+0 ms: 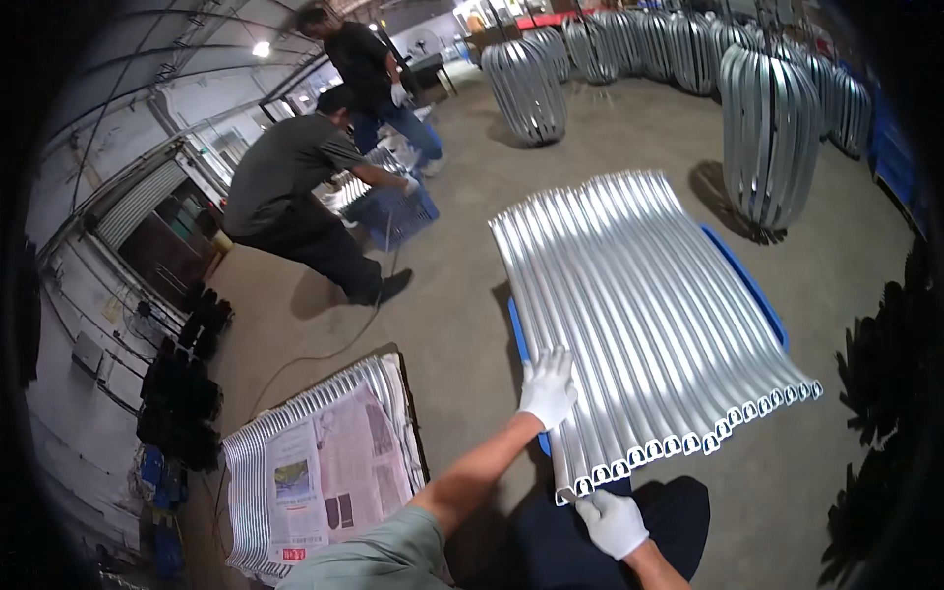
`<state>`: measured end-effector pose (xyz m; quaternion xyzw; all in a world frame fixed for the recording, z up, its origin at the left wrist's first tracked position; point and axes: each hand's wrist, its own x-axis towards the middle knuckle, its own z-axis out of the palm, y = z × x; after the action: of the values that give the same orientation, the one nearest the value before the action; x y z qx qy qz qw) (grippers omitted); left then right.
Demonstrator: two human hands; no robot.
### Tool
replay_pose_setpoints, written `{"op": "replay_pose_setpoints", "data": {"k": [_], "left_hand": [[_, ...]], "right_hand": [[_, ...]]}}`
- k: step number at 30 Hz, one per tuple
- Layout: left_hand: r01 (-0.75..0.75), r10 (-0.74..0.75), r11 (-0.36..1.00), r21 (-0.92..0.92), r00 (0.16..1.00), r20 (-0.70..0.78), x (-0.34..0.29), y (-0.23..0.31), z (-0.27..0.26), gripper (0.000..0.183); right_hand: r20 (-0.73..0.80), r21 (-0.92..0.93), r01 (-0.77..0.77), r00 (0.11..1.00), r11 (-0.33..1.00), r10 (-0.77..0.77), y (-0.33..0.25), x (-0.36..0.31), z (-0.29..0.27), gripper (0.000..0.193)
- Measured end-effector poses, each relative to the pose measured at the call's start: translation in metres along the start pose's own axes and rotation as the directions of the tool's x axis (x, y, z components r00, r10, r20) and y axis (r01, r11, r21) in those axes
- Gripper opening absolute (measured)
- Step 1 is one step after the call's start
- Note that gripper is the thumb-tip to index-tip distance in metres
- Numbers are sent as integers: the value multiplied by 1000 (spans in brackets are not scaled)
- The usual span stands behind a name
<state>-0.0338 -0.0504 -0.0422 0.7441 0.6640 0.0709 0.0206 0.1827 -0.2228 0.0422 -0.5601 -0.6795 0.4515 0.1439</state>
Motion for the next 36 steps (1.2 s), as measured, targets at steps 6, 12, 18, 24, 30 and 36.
{"op": "replay_pose_setpoints", "data": {"k": [6, 12, 18, 24, 30, 36], "left_hand": [[-78, 78, 997, 4, 986, -146, 4, 10, 14, 60], [-14, 50, 991, 137, 962, -267, 37, -38, 33, 50], [-95, 118, 986, 137, 978, -173, 25, -29, 19, 56], [-74, 81, 996, 44, 979, -188, 30, 16, -6, 48], [-504, 492, 864, 26, 830, -261, 62, 86, 18, 56], [-544, 542, 837, 52, 816, -201, 79, 99, 26, 64]], "right_hand": [[28, 150, 75, 996, 986, -80, 26, -27, 4, 23], [-160, 493, 155, 983, 856, -86, 21, -14, -18, 23], [-196, 650, -91, 939, 754, 282, 60, -37, -38, 26], [-364, 518, -102, 872, 849, 327, 80, -32, -62, 25], [-460, 294, -74, 863, 953, 209, 75, 6, -60, 30], [-436, 270, -112, 871, 956, 225, 75, 34, -64, 29]]}}
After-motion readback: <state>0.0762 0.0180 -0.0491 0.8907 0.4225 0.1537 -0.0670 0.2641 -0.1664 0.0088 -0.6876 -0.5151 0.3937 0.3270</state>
